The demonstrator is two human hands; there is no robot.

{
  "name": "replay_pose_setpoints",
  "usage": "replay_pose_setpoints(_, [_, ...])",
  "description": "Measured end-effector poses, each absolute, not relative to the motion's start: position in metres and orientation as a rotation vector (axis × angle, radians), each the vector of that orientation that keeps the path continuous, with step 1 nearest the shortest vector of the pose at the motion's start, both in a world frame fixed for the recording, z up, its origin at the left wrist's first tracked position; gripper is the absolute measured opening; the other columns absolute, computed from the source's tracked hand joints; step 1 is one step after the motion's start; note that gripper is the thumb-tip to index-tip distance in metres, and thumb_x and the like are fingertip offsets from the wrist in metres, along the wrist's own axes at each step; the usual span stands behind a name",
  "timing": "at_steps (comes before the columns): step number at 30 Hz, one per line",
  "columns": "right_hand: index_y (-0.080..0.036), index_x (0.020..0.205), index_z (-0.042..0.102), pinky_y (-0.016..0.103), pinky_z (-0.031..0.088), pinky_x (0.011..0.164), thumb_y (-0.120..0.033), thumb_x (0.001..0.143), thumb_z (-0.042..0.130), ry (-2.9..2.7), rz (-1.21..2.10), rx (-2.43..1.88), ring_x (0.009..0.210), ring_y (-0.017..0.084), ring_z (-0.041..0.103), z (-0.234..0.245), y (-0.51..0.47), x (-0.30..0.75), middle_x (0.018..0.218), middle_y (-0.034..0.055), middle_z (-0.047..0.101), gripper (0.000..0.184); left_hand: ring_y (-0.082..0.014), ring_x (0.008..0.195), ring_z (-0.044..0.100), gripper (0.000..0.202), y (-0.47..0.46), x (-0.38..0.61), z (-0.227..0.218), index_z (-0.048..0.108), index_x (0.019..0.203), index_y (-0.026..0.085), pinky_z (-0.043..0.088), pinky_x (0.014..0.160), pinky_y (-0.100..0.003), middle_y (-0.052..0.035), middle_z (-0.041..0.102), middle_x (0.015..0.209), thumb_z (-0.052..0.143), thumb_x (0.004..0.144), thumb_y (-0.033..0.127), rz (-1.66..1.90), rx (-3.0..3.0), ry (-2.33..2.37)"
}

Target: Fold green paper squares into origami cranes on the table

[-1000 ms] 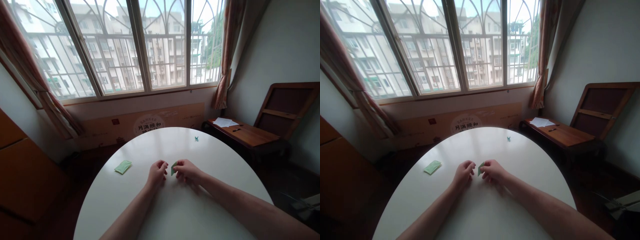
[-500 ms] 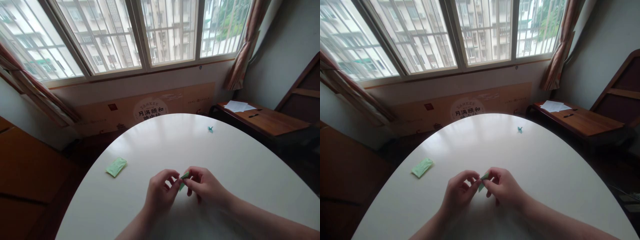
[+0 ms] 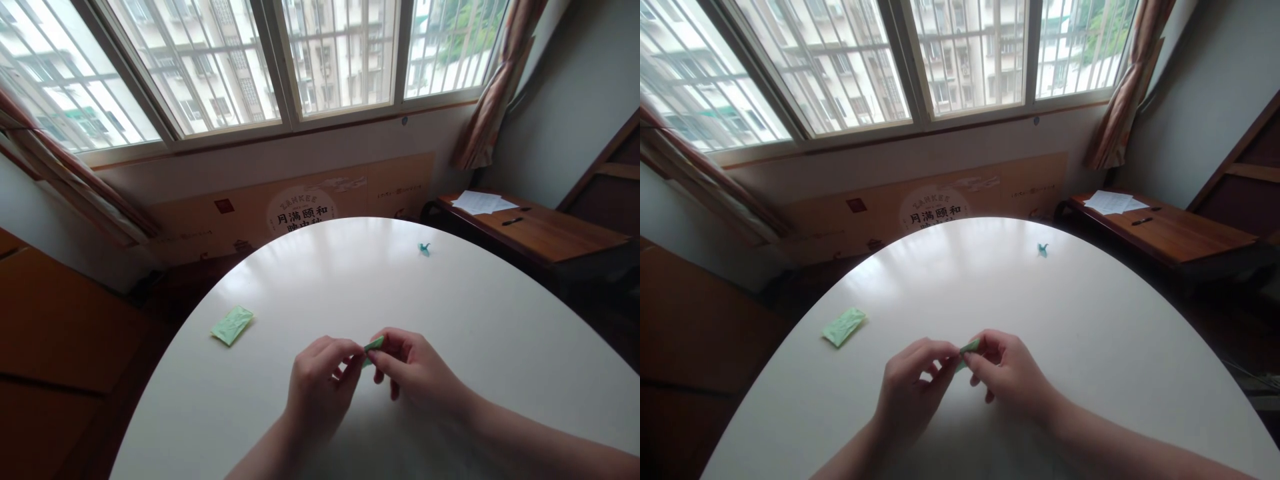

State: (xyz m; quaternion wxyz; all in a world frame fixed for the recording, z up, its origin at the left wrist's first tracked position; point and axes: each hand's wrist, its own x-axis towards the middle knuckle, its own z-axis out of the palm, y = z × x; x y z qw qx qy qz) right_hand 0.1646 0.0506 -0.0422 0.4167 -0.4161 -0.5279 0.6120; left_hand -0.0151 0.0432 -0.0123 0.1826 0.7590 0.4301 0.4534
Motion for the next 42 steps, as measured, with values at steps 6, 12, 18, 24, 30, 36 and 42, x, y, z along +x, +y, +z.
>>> replay_pose_setpoints(6, [-0.017, 0.088, 0.068, 0.018, 0.05, 0.042, -0.043, 0.084, 0.071, -1.289, 1.524, -1.007, 0.068, 0.017, 0.066, -0.037, 0.049, 0.164, 0.071, 0.0021, 0.063, 0.027, -0.0129, 0.06, 0.067, 0.016, 0.042, -0.013, -0.013, 0.073, 0.095, 0.02, 0.054, 0.047, -0.017, -0.0043, 0.073, 0.078, 0.068, 0.083, 0.01, 1.344, 2.127, 1.205])
replay_pose_setpoints(12, [-0.016, 0.086, 0.065, 0.019, 0.051, 0.044, -0.041, 0.087, 0.07, -1.228, 1.572, -0.901, 0.068, 0.016, 0.064, -0.031, 0.043, 0.159, 0.07, 0.0003, 0.059, 0.025, -0.0128, 0.068, 0.067, 0.021, 0.043, -0.015, -0.008, 0.073, 0.096, 0.02, 0.053, 0.05, -0.016, -0.0052, 0.075, 0.084, 0.063, 0.086, 0.004, 1.417, 2.282, 1.01])
replay_pose_setpoints(18, [-0.017, 0.085, 0.065, 0.019, 0.05, 0.045, -0.038, 0.086, 0.071, -1.168, 1.583, -0.908, 0.069, 0.016, 0.063, -0.031, 0.038, 0.157, 0.071, 0.0001, 0.058, 0.023, -0.0144, 0.074, 0.068, 0.024, 0.043, -0.018, -0.006, 0.072, 0.097, 0.021, 0.057, 0.064, -0.024, -0.0055, 0.075, 0.089, 0.064, 0.086, 0.002, 1.427, 2.365, 0.951])
replay_pose_setpoints(24, [-0.017, 0.085, 0.064, 0.02, 0.051, 0.046, -0.034, 0.086, 0.069, -1.208, 1.601, -0.878, 0.07, 0.017, 0.063, -0.035, 0.043, 0.16, 0.068, 0.0006, 0.06, 0.018, -0.0138, 0.075, 0.07, 0.023, 0.037, -0.014, -0.008, 0.074, 0.092, 0.021, 0.054, 0.053, -0.016, -0.0059, 0.073, 0.091, 0.063, 0.085, 0.003, 1.332, 2.215, 0.988])
replay_pose_setpoints(30, [-0.016, 0.086, 0.066, 0.019, 0.051, 0.046, -0.032, 0.088, 0.067, -1.257, 1.555, -0.895, 0.072, 0.017, 0.064, -0.037, 0.046, 0.164, 0.071, 0.0019, 0.063, 0.016, -0.0134, 0.062, 0.067, 0.014, 0.039, -0.013, -0.01, 0.076, 0.087, 0.02, 0.051, 0.043, -0.016, -0.0057, 0.073, 0.088, 0.063, 0.086, 0.015, 1.169, 1.759, 1.078])
replay_pose_setpoints(36, [-0.015, 0.085, 0.067, 0.02, 0.052, 0.047, -0.028, 0.088, 0.066, -1.331, 1.534, -0.916, 0.069, 0.015, 0.062, -0.037, 0.048, 0.167, 0.073, 0.0018, 0.064, 0.013, -0.0148, 0.063, 0.066, 0.008, 0.039, -0.012, -0.007, 0.075, 0.084, 0.018, 0.051, 0.046, -0.019, -0.0068, 0.073, 0.085, 0.067, 0.083, 0.021, 1.088, 1.744, 1.167])
replay_pose_setpoints(42, [-0.015, 0.088, 0.068, 0.019, 0.052, 0.047, -0.033, 0.088, 0.068, -1.387, 1.519, -0.96, 0.065, 0.013, 0.059, -0.033, 0.046, 0.167, 0.073, 0.0009, 0.062, 0.018, -0.0126, 0.054, 0.058, 0.019, 0.038, -0.01, -0.004, 0.073, 0.079, 0.014, 0.049, 0.044, -0.021, -0.0054, 0.069, 0.072, 0.07, 0.081, 0.033, 1.019, 1.576, 1.296])
